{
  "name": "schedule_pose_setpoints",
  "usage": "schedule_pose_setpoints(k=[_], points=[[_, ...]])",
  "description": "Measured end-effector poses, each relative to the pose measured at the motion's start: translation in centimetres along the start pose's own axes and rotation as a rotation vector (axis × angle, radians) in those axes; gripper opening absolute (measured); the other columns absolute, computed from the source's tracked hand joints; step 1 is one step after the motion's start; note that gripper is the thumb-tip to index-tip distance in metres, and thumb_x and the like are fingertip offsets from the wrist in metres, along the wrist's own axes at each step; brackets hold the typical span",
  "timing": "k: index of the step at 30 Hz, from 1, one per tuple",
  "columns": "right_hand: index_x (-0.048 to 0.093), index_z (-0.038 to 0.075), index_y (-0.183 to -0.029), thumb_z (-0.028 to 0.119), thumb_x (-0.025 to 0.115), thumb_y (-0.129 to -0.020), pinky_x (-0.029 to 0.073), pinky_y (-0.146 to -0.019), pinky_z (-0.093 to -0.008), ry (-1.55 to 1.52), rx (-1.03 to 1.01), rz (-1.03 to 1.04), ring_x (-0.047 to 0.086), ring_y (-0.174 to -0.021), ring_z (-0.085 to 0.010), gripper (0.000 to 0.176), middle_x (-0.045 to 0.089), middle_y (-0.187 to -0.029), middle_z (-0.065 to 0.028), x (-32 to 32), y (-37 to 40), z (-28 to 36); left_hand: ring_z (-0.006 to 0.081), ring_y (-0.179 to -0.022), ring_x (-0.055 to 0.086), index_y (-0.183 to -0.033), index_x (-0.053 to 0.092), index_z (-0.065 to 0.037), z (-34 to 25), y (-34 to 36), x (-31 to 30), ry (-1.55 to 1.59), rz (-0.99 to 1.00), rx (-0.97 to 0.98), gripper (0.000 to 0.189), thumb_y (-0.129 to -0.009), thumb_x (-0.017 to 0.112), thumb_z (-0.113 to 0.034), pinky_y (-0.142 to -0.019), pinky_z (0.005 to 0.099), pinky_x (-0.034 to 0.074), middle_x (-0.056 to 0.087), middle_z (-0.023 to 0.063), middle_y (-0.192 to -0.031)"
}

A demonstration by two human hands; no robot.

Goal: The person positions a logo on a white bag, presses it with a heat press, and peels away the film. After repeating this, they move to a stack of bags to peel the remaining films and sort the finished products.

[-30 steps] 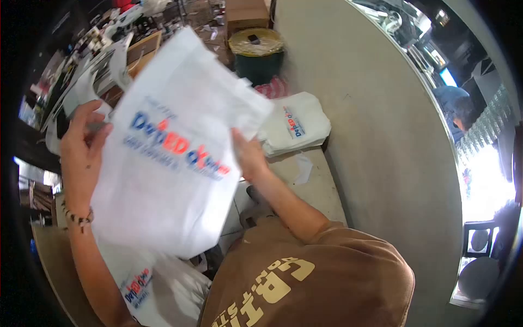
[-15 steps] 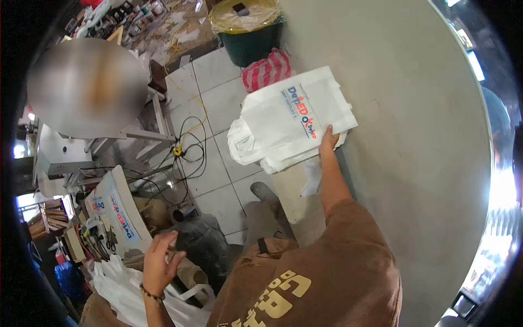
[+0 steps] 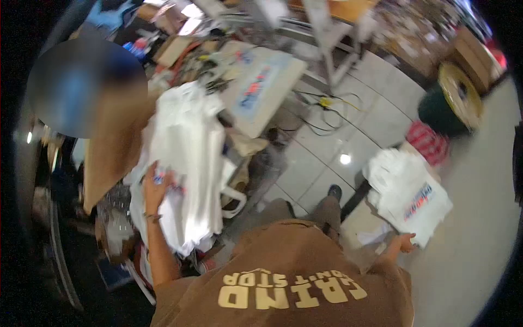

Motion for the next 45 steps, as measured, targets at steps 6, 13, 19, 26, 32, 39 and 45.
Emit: schedule_pose_setpoints(k=[6,13,19,26,32,39,45], points=[[0.068,0.002,-0.102,0.020,0.062,-0.099,0.050,-0.068,-0.0290,0.172,-1.157,0.777,0.061,-0.084,-0.0155,0.020,0.067,-0.090,-0.0045,11.9,25.5,0.7,0.0452,-0.145,0.032,-0.149,0.026,0.014,-5.5,7.2,5.1,-0.148,0.297,0.021,0.100,-0.083,0.078,-0.042,-0.119,0.0461,0.027,0.030,0.0367,-0.154],[0.060,-0.001,-0.107,0.033,0.080,-0.086,0.051,-0.069,-0.0307,-0.004,-0.559,2.033,0.061,-0.076,-0.0161,0.045,0.065,-0.088,-0.0080,-3.9,69.2,13.4,0.0422,-0.102,0.068,-0.109,0.069,0.004,-8.1,8.5,3.1,0.128,-0.013,0.201,0.029,-0.092,0.068,-0.020,-0.087,0.0424,0.056,0.066,0.0282,-0.117],[0.051,-0.002,-0.110,0.023,0.071,-0.091,0.050,-0.065,-0.0331,0.034,-0.848,2.014,0.061,-0.071,-0.0200,0.037,0.060,-0.079,-0.0089,-3.5,72.7,12.3,0.0397,-0.107,0.067,-0.099,0.072,0.001,-8.5,9.2,0.6,0.401,0.215,0.235,0.017,-0.092,0.066,-0.014,-0.093,0.0415,0.054,0.069,0.0236,-0.117],[0.046,0.003,-0.102,0.006,0.049,-0.102,0.045,-0.063,-0.0244,-0.448,-0.501,1.702,0.058,-0.073,-0.0086,0.004,0.060,-0.084,-0.0064,-4.4,61.4,21.0,0.0359,-0.134,0.050,-0.128,0.061,0.004,4.0,3.5,0.2,0.334,0.014,-0.030,0.042,-0.091,0.071,-0.013,-0.110,0.0398,0.039,0.059,0.0216,-0.136],[0.053,0.000,-0.135,-0.001,0.058,-0.096,0.042,-0.101,-0.0294,-0.694,-0.274,1.135,0.054,-0.115,-0.0153,0.039,0.064,-0.118,-0.0082,2.2,33.2,18.9,0.0314,-0.150,0.024,-0.156,0.028,-0.003,5.3,4.0,7.4,-0.043,0.304,0.126,0.065,-0.103,0.056,-0.026,-0.119,0.0429,0.025,0.041,0.0208,-0.155],[0.045,0.001,-0.140,-0.004,0.072,-0.087,0.044,-0.105,-0.0349,-0.823,-0.289,0.304,0.051,-0.122,-0.0207,0.060,0.049,-0.139,-0.0122,1.2,10.2,12.0,0.0310,-0.140,0.038,-0.161,0.019,-0.013,6.7,3.7,7.4,-0.012,0.357,-0.023,0.065,-0.107,0.046,-0.037,-0.110,0.0419,0.033,0.017,0.0208,-0.165],[0.044,0.006,-0.142,-0.002,0.075,-0.083,0.048,-0.103,-0.0377,-0.495,-0.066,-0.069,0.056,-0.119,-0.0302,0.067,0.049,-0.140,-0.0177,5.7,-2.1,-1.3,0.0252,-0.136,0.041,-0.162,0.017,-0.014,6.1,3.9,7.0,0.241,0.427,-0.188,0.066,-0.107,0.048,-0.033,-0.098,0.0344,0.041,0.008,0.0171,-0.168]])
Point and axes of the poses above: each hand's wrist, its own y-axis away from the middle knuckle, its own x-axis out of the palm, z = x × y, the point moved 3 cm from there along -y, towards the middle knuckle
